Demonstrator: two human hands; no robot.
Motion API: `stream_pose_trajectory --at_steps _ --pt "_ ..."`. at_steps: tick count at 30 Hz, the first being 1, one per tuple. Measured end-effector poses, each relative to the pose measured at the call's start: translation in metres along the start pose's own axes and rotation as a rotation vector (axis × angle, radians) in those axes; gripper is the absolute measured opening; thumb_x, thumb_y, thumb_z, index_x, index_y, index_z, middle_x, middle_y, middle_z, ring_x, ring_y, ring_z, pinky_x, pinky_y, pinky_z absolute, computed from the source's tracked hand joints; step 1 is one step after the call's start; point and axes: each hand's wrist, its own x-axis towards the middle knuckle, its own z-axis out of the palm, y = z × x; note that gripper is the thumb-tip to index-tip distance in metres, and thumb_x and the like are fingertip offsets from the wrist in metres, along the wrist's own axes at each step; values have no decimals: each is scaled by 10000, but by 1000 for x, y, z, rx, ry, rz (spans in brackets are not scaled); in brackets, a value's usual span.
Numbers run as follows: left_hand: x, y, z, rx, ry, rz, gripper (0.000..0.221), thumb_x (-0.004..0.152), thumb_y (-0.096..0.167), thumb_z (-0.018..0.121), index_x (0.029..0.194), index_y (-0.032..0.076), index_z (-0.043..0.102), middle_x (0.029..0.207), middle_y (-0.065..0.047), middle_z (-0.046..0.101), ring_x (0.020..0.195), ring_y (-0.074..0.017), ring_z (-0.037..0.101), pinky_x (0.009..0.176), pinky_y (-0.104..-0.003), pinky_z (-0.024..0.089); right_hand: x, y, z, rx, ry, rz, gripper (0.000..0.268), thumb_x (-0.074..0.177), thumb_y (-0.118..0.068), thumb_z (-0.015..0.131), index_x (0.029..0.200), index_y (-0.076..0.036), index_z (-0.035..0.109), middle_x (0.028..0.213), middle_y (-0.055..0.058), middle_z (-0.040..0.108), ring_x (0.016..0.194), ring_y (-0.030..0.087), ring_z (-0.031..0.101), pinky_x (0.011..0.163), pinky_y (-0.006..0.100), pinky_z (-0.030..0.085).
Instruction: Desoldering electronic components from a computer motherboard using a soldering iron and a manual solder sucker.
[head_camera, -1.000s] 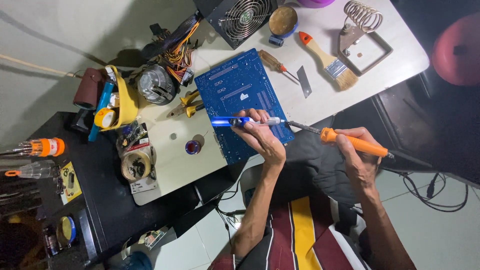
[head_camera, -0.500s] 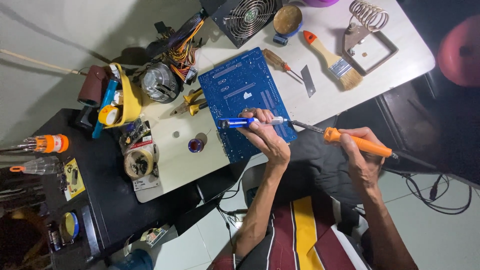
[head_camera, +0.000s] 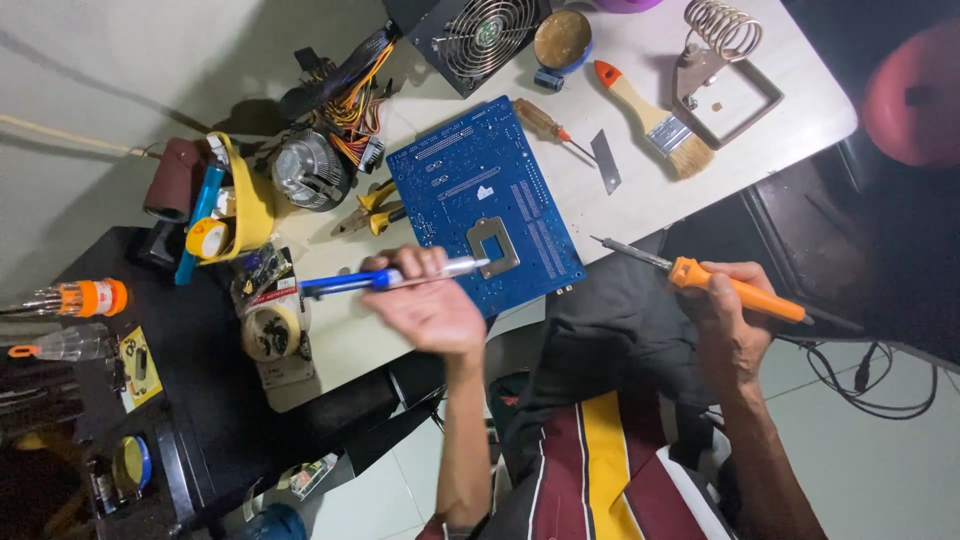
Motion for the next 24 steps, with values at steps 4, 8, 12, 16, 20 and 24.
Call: stream_pose_trajectory --at_steps 4,8,12,16,20,24 --pt "31 42 -15 24 20 -4 410 1059 495 392 983 128 558 738 -34 516 601 -116 462 587 -256 410 -3 -4 -3 -55 67 78 295 994 -401 638 1084 -121 614 1039 42 636 880 110 608 784 241 532" --pt "52 71 -32 208 12 -61 549 948 639 381 748 136 477 652 2 401 554 -102 368 518 -256 290 -5 -2 -4 -63 8 -7 242 1025 -326 617 1121 -105 628 1064 47 633 946 133 657 855 262 600" --pt "61 91 -46 383 57 -61 652 877 725 370 619 137 486 586 -10 419 547 -124 407 559 -270 312 -12 -4 -1 -240 -9 -176 133 1001 -127 635 1087 -27 653 1078 93 665 932 170 626 867 288 523" --pt "72 97 -88 557 80 -61 679 900 814 245 661 197 400 561 19 327 519 -126 365 564 -266 328 -8 2 1 -244 -55 -256 153 949 -93 756 1027 34 718 794 191 677 670 161 620 591 236 491" --pt "80 99 -115 616 91 -65 725 910 822 256 613 171 368 535 -15 283 514 -156 344 582 -296 310 -14 -4 14 -338 -80 -276 115 931 -69 782 1017 1 751 840 175 724 682 197 668 572 266 505" --pt "82 93 -139 616 95 -59 728 929 812 268 616 162 361 547 -22 275 532 -164 341 601 -304 309 -15 0 18 -385 -77 -276 114 903 15 791 1014 13 764 863 188 737 700 235 696 578 292 532"
